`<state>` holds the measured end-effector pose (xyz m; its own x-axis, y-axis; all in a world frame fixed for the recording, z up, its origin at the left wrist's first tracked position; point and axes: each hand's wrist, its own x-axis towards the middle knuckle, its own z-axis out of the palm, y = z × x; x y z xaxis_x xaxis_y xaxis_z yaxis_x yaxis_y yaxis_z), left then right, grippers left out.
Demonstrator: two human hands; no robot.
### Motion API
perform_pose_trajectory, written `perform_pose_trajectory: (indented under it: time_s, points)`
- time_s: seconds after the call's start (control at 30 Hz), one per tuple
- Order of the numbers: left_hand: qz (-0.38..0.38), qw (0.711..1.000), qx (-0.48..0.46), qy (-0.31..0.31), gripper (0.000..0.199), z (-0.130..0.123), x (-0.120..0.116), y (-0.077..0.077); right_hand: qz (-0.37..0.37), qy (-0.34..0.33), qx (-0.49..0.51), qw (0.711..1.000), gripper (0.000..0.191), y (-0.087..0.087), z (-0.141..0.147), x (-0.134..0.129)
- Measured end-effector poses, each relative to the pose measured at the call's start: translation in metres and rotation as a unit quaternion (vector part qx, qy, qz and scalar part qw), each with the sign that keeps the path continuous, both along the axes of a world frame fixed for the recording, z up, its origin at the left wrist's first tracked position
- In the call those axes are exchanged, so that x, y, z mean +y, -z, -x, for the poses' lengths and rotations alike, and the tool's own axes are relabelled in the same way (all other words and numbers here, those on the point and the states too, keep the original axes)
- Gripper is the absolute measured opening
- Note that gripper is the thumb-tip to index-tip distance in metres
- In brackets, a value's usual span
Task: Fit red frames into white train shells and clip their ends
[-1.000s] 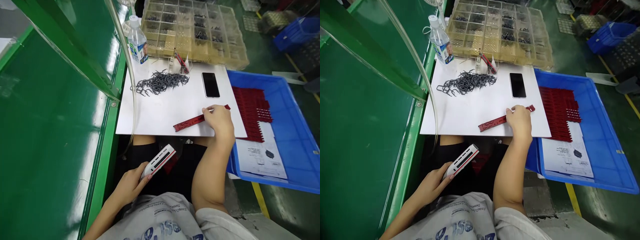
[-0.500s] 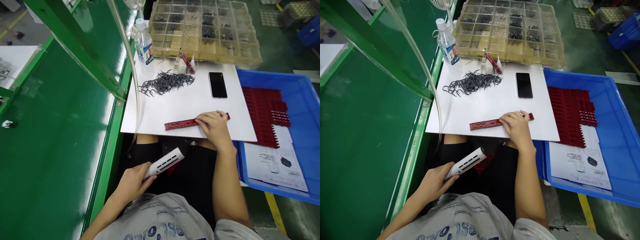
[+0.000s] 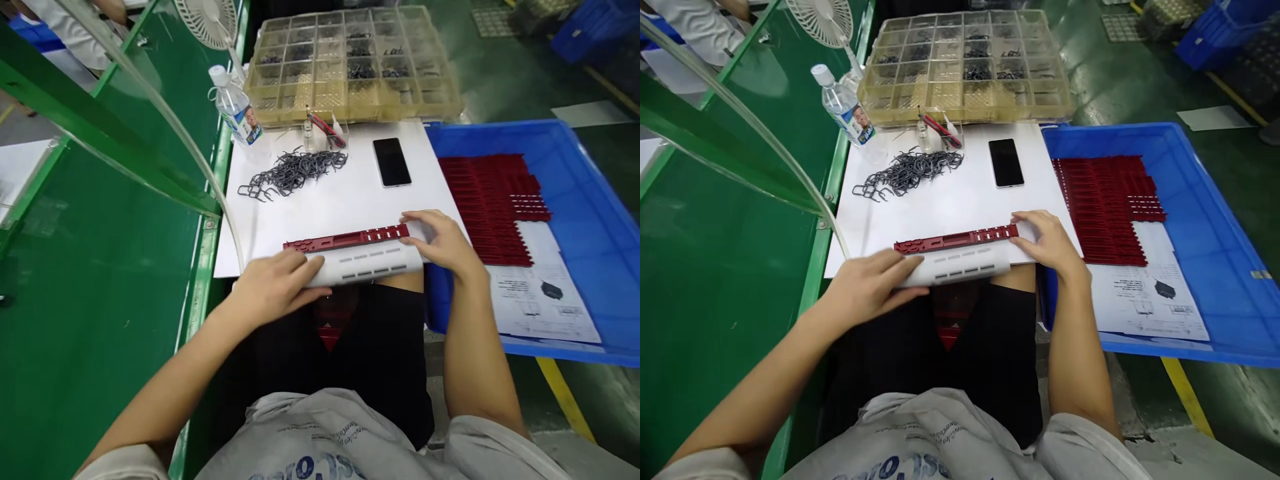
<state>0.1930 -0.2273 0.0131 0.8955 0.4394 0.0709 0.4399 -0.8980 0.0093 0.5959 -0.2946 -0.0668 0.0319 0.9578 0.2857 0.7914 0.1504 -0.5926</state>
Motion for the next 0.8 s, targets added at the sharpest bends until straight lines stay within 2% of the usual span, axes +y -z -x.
perform_pose_trajectory:
  time_s: [0.13, 0.3, 0.4, 0.53, 0.63, 0.8]
  points:
    - [-0.024, 0.998, 0.056, -0.032, 0.071, -0.045, 0.043, -0.004, -0.012, 0.033, -0.016, 0.999, 0.037, 0.012, 0.002, 0.001]
    - [-0.038, 0.996, 0.080, -0.032, 0.076, -0.079, 0.068, 0.006, -0.011, 0.062, 0.003, 0.998, 0.036, 0.015, 0.005, -0.002]
    - [-0.044, 0.993, 0.107, -0.007, 0.079, -0.088, 0.076, 0.015, 0.000, 0.080, 0.029, 0.996, 0.036, 0.015, 0.003, -0.004]
    - [-0.032, 0.995, 0.090, -0.002, 0.083, -0.090, 0.085, 0.024, -0.001, 0.080, 0.058, 0.995, 0.044, 0.017, 0.001, -0.004]
    - [-0.019, 0.997, 0.069, -0.002, 0.084, -0.089, 0.088, 0.027, 0.002, 0.075, 0.059, 0.995, 0.043, 0.018, 0.000, -0.003]
    - [-0.053, 0.997, 0.060, -0.004, 0.078, -0.089, 0.090, 0.028, 0.009, 0.072, 0.067, 0.995, 0.038, 0.018, -0.002, -0.003]
